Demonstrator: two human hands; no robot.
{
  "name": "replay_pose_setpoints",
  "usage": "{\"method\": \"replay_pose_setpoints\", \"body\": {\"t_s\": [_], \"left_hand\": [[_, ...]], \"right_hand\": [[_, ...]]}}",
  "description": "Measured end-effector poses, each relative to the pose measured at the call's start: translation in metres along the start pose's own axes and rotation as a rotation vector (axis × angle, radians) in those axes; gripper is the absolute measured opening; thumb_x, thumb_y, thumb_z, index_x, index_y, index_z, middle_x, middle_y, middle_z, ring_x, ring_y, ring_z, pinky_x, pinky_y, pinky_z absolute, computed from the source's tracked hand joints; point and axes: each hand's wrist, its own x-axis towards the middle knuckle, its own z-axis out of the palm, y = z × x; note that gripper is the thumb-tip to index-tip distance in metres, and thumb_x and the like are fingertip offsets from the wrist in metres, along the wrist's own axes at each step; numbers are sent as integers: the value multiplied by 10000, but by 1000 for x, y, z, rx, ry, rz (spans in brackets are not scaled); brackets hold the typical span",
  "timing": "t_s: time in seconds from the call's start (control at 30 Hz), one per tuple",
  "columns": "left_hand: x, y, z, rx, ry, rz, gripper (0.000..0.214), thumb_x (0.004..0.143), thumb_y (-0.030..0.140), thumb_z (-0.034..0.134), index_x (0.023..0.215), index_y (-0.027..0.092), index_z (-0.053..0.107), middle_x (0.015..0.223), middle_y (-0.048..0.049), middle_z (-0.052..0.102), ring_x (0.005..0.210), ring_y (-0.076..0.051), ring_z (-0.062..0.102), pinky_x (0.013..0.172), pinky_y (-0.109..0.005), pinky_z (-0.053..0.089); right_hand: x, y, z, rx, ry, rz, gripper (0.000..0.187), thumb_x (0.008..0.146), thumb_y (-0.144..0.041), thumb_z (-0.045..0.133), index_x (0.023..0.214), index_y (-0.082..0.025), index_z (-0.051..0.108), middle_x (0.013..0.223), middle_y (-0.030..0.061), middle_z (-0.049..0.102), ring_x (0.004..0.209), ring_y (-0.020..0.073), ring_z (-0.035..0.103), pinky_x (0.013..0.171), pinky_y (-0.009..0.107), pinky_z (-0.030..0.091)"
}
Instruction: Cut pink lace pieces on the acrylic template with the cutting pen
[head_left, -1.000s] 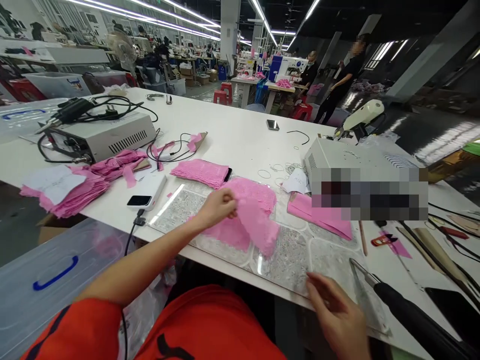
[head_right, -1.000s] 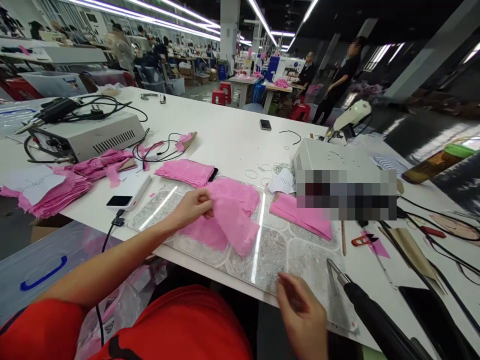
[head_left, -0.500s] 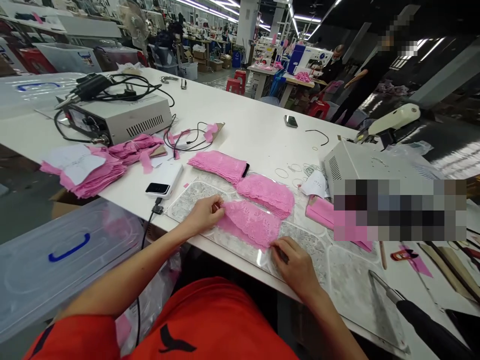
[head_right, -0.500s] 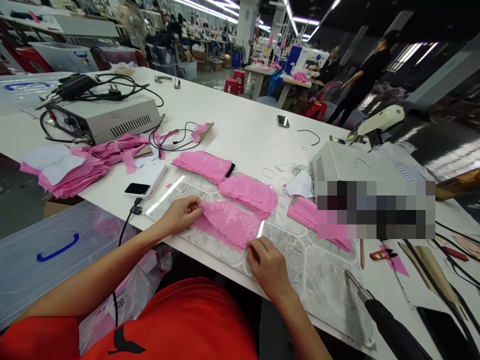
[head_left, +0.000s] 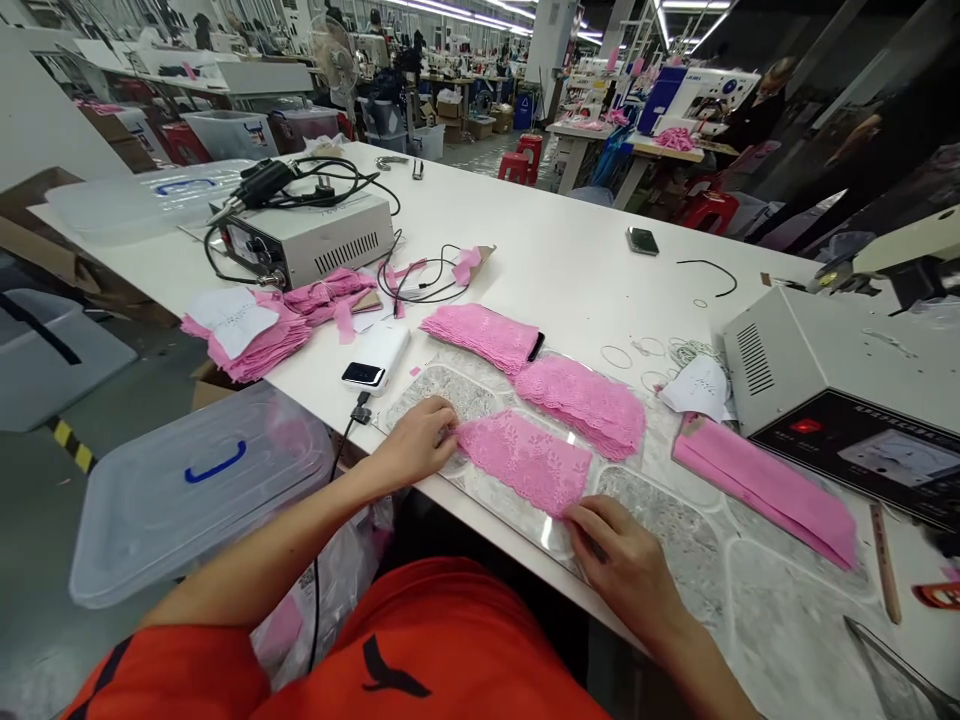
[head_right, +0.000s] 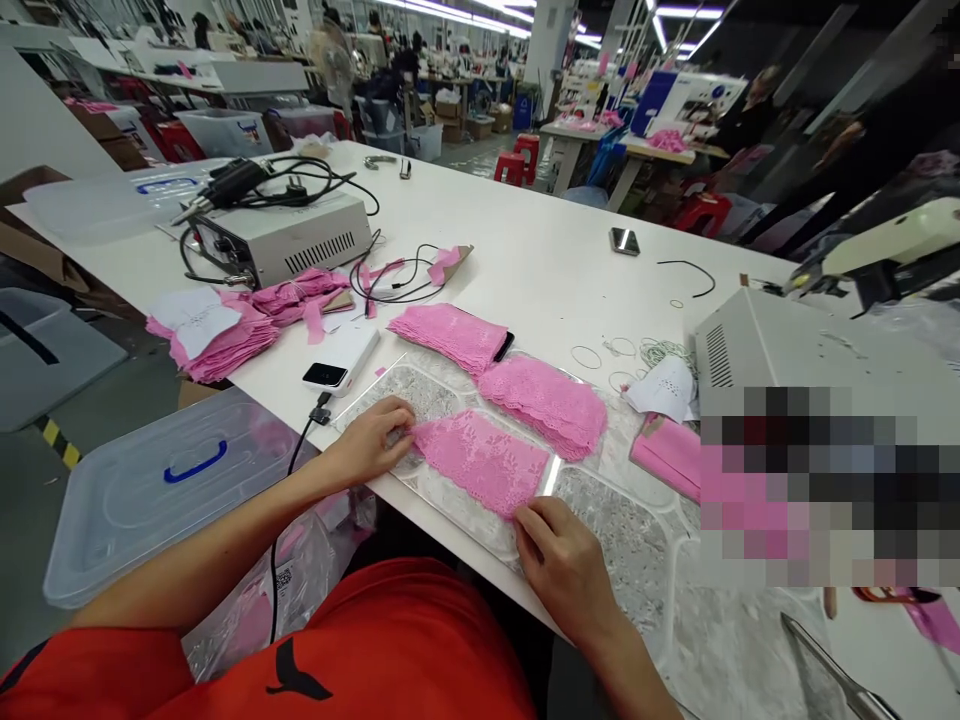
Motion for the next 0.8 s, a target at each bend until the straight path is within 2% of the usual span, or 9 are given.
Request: {"method": "replay_pose_setpoints", "body": {"t_s": [0.13, 0.23, 0.33, 0.43, 0.53, 0.67, 0.8], "left_hand": [[-5, -5, -10, 3, -18, 55, 158, 850, 186, 523, 990, 170, 595, 1054, -80, 589, 1022, -207, 568, 934, -346, 464], [-10, -14, -19, -12, -77, 144, 200, 895, 240, 529, 1069, 205, 622, 1191, -86, 550, 1085, -193, 561, 949, -315, 469], [-11, -25, -21, 12, -139, 231, 191, 927, 268, 520, 1040, 224, 668, 1258, -99, 526, 1130, -209, 553, 954, -321, 470], [-7, -33, -17, 27, -129, 270, 195, 942, 274, 506, 980, 222, 689, 1210, -107, 571, 1114, -219, 568, 963, -350, 463], [0, -31, -20, 22, -111, 291, 201, 940, 252, 491, 908, 207, 685, 1169, -101, 609, 1081, -206, 587, 956, -335, 469], [21, -20, -41, -45, -162, 276, 209, 916, 210, 474, 825, 182, 661, 1120, -74, 637, 987, -163, 623, 883, -261, 489], [73, -24, -67, -40, -146, 249, 172, 857, 183, 518, 750, 154, 649, 1032, -59, 670, 848, -147, 625, 784, -252, 491]], "right_hand": [[0, 0, -2, 9, -15, 19, 130, 852, -145, 541, 929, -210, 623, 841, 32, 654, 764, 132, 643, 676, 237, 544], [-1, 1, -1, 17, -18, 39, 124, 846, -173, 555, 943, -213, 621, 861, 41, 663, 783, 144, 654, 682, 248, 552], [-1, 4, 3, 24, -4, 22, 116, 853, -165, 543, 914, -215, 628, 829, 32, 667, 732, 134, 656, 654, 238, 548], [3, 5, 4, 37, 5, 3, 130, 865, -152, 516, 868, -212, 632, 776, 24, 663, 665, 122, 646, 610, 223, 534], [13, 4, -8, 138, -48, 82, 150, 880, -180, 488, 815, -211, 620, 734, 23, 644, 604, 114, 615, 550, 212, 511], [40, 5, -34, 275, -127, 243, 205, 879, -276, 504, 702, -213, 585, 621, 0, 576, 495, 100, 514, 454, 215, 447], [93, 27, -42, 293, -125, 333, 222, 847, -319, 532, 665, -212, 601, 593, 13, 578, 496, 125, 506, 443, 257, 426]]}}
